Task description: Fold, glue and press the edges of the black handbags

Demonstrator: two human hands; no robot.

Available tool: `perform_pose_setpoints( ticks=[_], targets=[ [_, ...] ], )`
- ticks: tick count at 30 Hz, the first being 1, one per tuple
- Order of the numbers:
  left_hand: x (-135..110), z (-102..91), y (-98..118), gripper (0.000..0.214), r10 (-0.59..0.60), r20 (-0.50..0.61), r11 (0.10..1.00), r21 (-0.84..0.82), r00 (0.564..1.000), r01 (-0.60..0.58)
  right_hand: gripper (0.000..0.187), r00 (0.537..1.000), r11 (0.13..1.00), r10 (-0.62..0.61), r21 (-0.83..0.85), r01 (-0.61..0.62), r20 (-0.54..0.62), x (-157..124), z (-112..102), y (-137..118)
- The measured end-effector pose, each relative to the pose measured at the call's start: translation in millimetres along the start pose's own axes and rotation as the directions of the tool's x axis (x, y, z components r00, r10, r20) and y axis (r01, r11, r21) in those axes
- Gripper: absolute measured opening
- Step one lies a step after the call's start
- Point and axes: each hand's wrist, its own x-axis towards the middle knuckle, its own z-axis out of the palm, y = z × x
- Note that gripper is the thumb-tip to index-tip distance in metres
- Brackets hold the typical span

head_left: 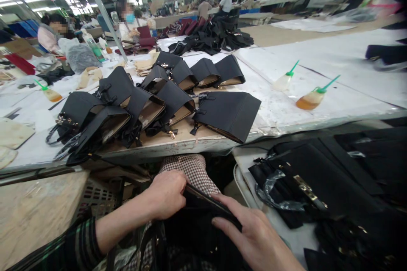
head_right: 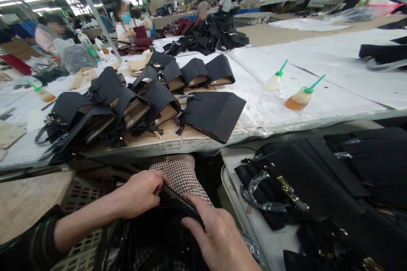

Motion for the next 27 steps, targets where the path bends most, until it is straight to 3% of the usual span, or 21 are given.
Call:
perform_pose_setpoints(
  ticks=[3,7,12,16,21,24,27],
  targets=[
    [0.2,-7.4,-6.9,0.009,0.010,0.031,0.995,0.103,0.999,-0.013,0.030,1.000,1.000,0.021,0.022,-0.022,0.021,1.9,-2.5,-2.4],
    [-9.0,-26.3,-25.8,0.007,0.157,0.117,0.983,0.073,0.981,-0.166,0.019,0.995,0.995,0.063,0.068,-0.068,0.072,3.1,-6.6,-2.0],
    [-25.3,-45.2,-31.9,0.009,0.270,-0.022,0.957,-0.109,0.963,-0.271,0.021,0.995,0.992,0.065,0.103,-0.073,0.081,5.1,-10.0,-1.6],
    [-20.7,-34.4,-27.2,0.026,0.355,-0.050,0.898,-0.258,0.934,-0.355,0.026,0.995,0.992,0.064,0.100,-0.071,0.073,7.8,-7.9,0.9],
    [-0.7,-18.1,-30.2,0.016,0.398,-0.125,0.841,-0.346,0.909,-0.416,0.035,0.999,0.998,0.036,0.061,-0.035,-0.026,7.4,-1.6,8.4],
    [7.3,-14.6,-30.7,0.024,0.432,-0.130,0.816,-0.364,0.893,-0.448,0.030,0.999,0.998,0.023,0.062,-0.021,-0.035,6.3,-1.2,9.2],
    [11.7,-11.0,-29.5,0.024,0.410,-0.126,0.835,-0.347,0.903,-0.427,0.028,0.999,0.998,0.018,0.058,-0.017,-0.027,6.9,-1.5,9.9]
  ],
)
